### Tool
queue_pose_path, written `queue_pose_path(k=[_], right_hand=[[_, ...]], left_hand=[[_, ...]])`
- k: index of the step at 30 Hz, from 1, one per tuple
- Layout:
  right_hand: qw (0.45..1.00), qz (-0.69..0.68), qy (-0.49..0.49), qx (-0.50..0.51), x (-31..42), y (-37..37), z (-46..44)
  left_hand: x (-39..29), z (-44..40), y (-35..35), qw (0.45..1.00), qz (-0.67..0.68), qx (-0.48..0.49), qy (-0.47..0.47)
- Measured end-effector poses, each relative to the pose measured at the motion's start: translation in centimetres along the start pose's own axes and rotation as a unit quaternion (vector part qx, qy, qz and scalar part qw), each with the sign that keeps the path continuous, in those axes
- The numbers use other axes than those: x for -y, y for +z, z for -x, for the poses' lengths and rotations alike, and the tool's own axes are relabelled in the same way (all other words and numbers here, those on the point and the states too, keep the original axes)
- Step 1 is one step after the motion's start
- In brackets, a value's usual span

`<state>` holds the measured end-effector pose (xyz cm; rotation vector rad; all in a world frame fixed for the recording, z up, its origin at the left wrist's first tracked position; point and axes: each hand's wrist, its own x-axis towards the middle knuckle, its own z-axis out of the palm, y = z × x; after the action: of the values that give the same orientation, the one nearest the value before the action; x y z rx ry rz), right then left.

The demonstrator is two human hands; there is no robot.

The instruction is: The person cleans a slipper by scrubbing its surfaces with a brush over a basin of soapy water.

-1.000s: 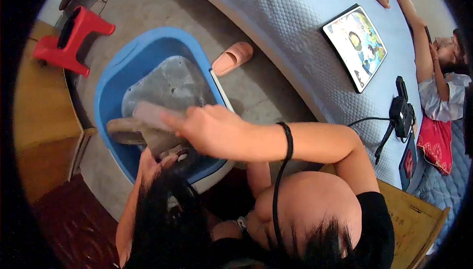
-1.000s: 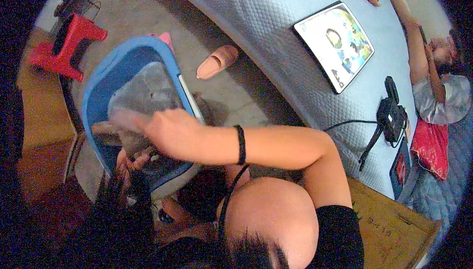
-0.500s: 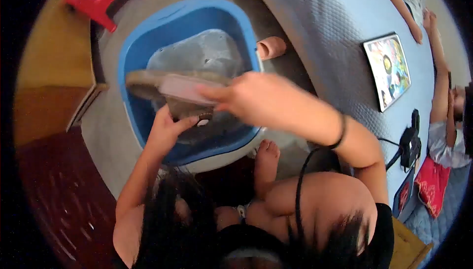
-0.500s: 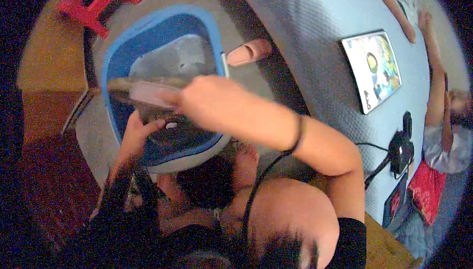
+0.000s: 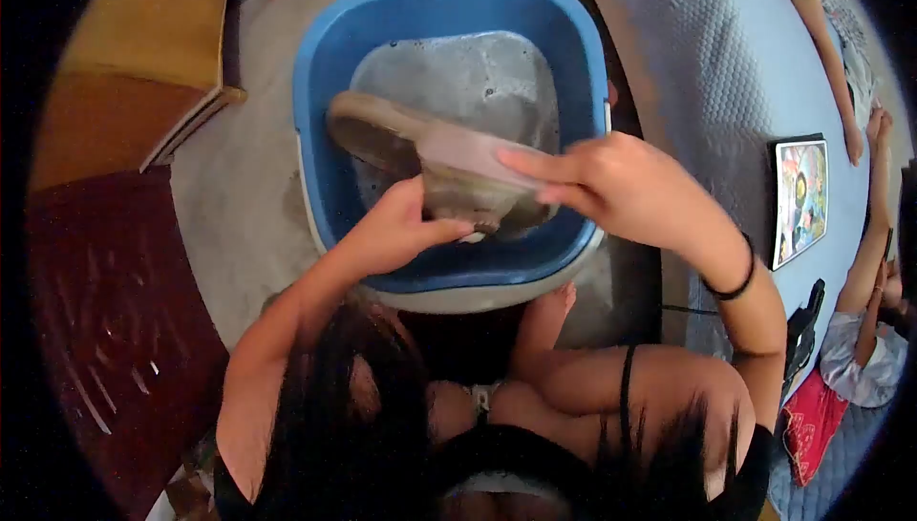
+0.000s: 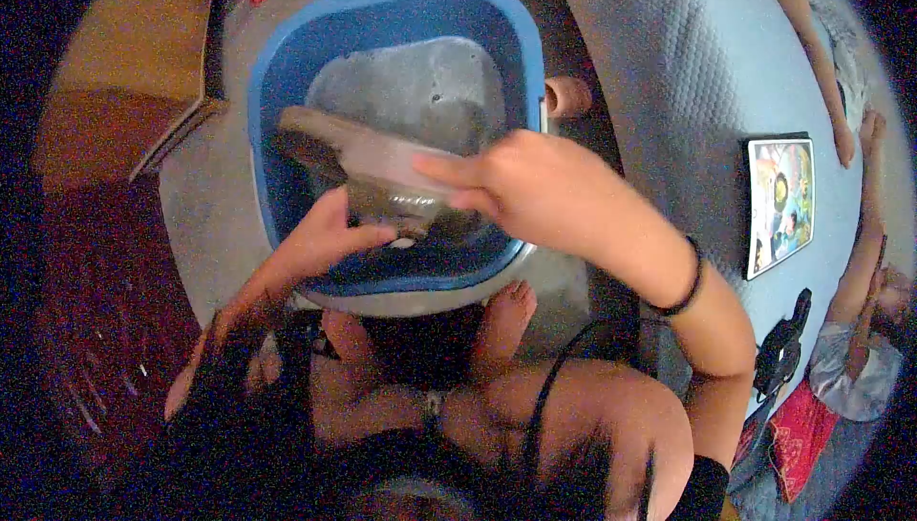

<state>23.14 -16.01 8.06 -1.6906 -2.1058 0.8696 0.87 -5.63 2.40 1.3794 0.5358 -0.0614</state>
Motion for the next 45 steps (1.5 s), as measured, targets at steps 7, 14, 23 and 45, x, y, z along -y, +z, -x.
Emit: queue_pose_path(k=[7, 14, 23, 45], right_hand=[[0.991, -0.115, -0.030, 0.070, -0.1, -1.5, 0.1], [1.000, 0.008, -0.012, -0.019, 2.2, -0.9, -2.0], [0.999, 0.028, -0.015, -0.025, 3.5, -0.9, -2.9], [0.990, -0.009, 0.085, 0.114, 4.7, -1.4, -3.7]], left_hand=[[0.0, 1.1, -0.8, 0.998, 0.061, -0.019, -0.007], [-1.7, -0.3, -0.7, 0.998, 0.021, -0.049, 0.020], [-4.2, -0.3, -3.0, 0.988, 0.065, 0.090, -0.104], [1.3, 1.8, -4.2, 0.978, 0.202, 0.008, -0.059]])
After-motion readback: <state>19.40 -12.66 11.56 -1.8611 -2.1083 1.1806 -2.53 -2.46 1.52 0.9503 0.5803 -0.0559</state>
